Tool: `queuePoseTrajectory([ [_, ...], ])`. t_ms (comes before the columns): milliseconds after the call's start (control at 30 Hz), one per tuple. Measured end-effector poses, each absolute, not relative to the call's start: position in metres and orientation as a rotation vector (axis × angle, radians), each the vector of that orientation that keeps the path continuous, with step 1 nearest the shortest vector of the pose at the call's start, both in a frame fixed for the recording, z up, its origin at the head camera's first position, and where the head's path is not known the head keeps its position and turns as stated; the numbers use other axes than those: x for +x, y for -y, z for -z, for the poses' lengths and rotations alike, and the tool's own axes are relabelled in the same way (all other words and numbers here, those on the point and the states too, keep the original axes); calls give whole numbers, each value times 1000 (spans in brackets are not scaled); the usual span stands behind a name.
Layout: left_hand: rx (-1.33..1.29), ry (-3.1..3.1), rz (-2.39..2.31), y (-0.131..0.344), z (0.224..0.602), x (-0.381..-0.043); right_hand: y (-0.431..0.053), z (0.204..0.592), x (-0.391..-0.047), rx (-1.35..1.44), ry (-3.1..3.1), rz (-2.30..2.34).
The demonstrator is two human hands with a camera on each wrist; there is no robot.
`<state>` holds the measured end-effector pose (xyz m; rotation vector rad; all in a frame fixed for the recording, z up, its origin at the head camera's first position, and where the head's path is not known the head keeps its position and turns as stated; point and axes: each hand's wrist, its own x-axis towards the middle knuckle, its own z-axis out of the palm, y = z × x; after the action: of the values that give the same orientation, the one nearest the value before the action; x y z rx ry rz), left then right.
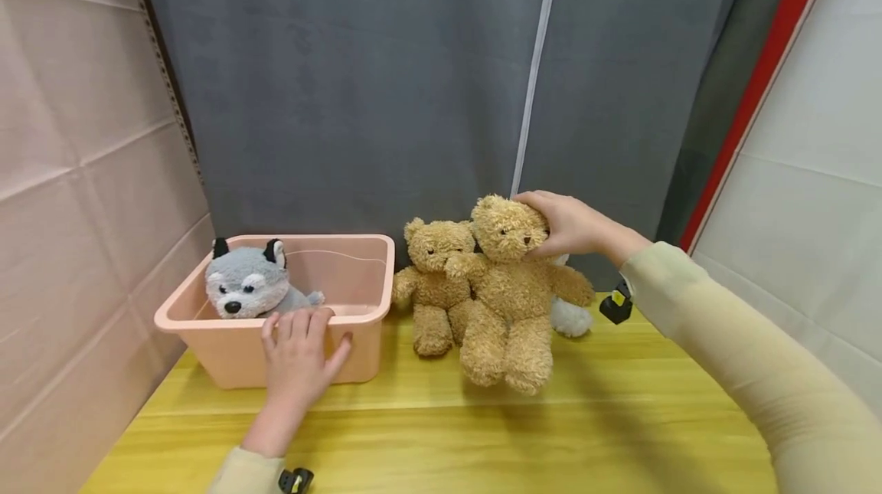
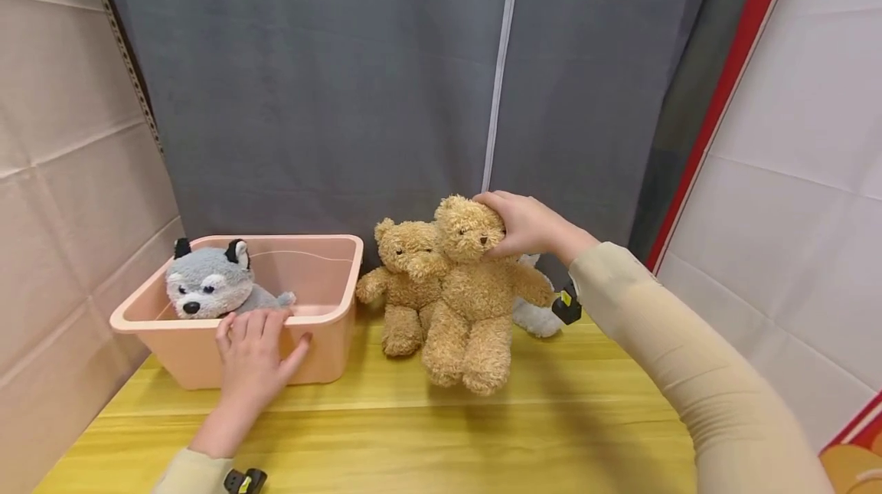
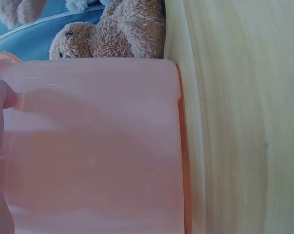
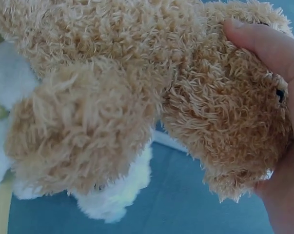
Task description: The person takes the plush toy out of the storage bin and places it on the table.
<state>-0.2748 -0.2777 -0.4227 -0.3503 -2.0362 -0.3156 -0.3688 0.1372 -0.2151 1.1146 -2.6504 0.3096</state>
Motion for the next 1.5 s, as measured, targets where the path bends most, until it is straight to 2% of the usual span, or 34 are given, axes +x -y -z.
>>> queuePoseTrajectory([
  [300,-360,2028,309,272,424,-278,-168,237,-363,1201,2710,-203],
  [633,-361,2032,306,271,423,-278,-197,260,-357,1156,2699,-27],
  [1100,-354,2034,298,272,425,-276,-207,327,-356,1127,2720,-31],
  [1500,-356,2027,302,275,422,-274,-201,337,-357,1004,2809,-204],
])
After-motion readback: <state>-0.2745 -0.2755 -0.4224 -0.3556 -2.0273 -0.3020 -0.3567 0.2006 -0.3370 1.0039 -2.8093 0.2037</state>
